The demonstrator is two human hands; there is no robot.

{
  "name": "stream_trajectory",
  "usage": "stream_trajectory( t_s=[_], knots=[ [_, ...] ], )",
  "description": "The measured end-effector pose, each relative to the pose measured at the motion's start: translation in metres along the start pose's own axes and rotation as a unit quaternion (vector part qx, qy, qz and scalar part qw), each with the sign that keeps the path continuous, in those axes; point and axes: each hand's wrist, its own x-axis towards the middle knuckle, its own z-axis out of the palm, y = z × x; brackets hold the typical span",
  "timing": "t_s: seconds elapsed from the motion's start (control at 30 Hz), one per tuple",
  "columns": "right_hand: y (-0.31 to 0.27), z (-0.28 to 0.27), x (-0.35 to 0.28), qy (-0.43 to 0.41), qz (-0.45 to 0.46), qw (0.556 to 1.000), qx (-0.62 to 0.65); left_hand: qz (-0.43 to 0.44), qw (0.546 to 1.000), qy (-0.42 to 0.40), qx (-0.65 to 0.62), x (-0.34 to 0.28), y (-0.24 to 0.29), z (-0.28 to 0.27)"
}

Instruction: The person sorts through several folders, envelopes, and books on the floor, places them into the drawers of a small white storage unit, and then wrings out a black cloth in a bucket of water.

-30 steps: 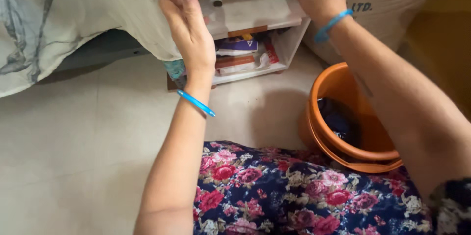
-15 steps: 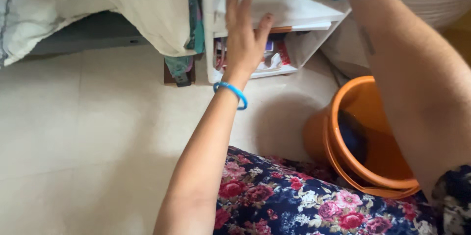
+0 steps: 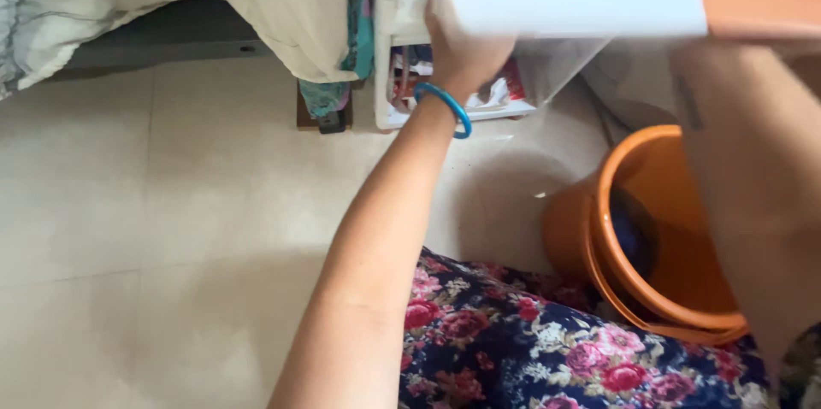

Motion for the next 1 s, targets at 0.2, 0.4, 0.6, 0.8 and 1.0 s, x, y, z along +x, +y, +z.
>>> stream_trajectory(
  t_s=[0.2,0.4,0.6,0.8,1.0],
  knots=[
    [0.002,-0.025,-0.017,0.044,-0.001,0.998,0.033,-0.035,0.845,-0.158,-0.509,-0.027,-0.006,-0.031],
    [-0.031,-0.031,-0.028,0.085,-0.027,0.994,0.065,0.101,0.855,-0.086,-0.501,-0.086,0.088,-0.103],
    [-0.063,-0.029,-0.034,0.121,-0.061,0.987,0.086,0.029,0.783,-0.031,-0.621,-0.054,0.155,-0.171],
    [-0.090,-0.018,-0.032,0.135,-0.091,0.983,0.089,0.143,0.711,-0.020,-0.688,0.012,0.171,-0.171],
    [-0.072,-0.033,-0.038,0.157,-0.084,0.980,0.095,0.150,0.641,-0.096,-0.747,0.020,0.167,-0.181]
  ],
)
